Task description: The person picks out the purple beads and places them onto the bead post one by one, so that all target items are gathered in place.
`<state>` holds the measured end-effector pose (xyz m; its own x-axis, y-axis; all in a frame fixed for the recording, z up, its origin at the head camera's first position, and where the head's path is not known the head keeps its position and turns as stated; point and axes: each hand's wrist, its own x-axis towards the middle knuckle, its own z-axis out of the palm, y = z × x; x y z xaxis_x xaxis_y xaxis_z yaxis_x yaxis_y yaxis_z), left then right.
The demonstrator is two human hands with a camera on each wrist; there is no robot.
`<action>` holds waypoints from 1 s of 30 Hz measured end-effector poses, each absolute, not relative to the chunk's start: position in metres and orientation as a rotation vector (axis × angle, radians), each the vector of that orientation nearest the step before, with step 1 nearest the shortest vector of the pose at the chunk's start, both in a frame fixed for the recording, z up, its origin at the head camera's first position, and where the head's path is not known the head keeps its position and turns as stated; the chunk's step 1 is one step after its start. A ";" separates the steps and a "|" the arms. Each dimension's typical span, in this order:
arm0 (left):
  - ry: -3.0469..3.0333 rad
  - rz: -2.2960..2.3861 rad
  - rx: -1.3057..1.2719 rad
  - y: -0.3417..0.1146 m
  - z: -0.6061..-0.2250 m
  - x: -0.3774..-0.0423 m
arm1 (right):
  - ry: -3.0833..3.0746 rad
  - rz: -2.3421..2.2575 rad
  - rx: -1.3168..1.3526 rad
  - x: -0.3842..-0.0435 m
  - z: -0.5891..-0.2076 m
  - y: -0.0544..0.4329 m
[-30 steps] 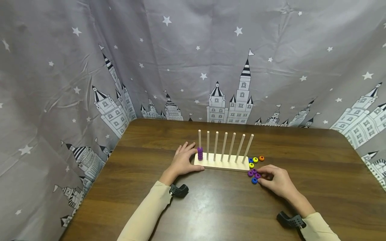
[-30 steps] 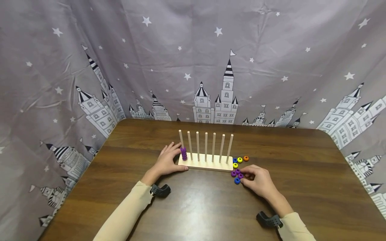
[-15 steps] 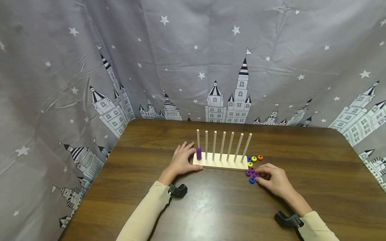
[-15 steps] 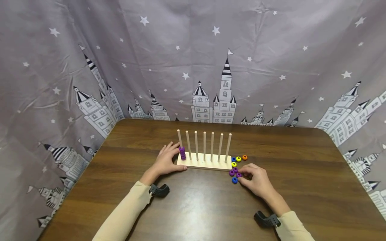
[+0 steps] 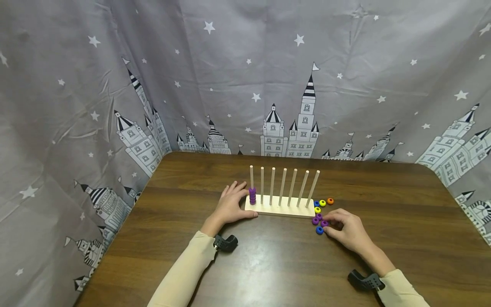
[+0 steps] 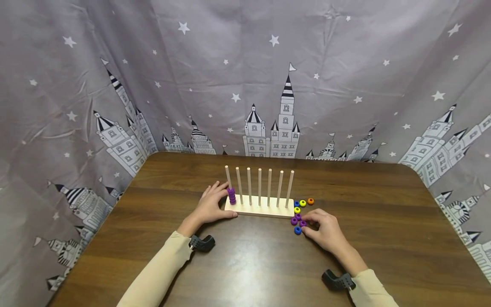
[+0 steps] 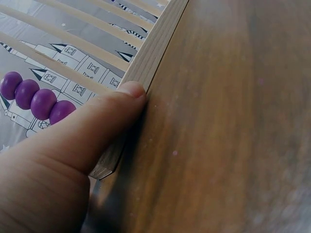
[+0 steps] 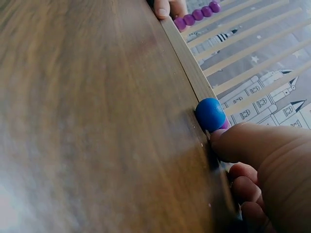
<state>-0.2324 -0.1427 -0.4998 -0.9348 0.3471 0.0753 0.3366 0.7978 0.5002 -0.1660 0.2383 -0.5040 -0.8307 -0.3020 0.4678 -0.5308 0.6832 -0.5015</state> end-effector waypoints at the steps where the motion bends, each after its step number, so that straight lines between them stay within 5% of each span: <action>1: 2.958 0.821 0.560 -0.143 -0.500 -0.232 | -2.553 0.915 0.653 -0.166 -0.504 0.238; 30: 2.954 0.842 0.548 -0.143 -0.500 -0.232 | -2.435 1.023 0.531 -0.164 -0.504 0.238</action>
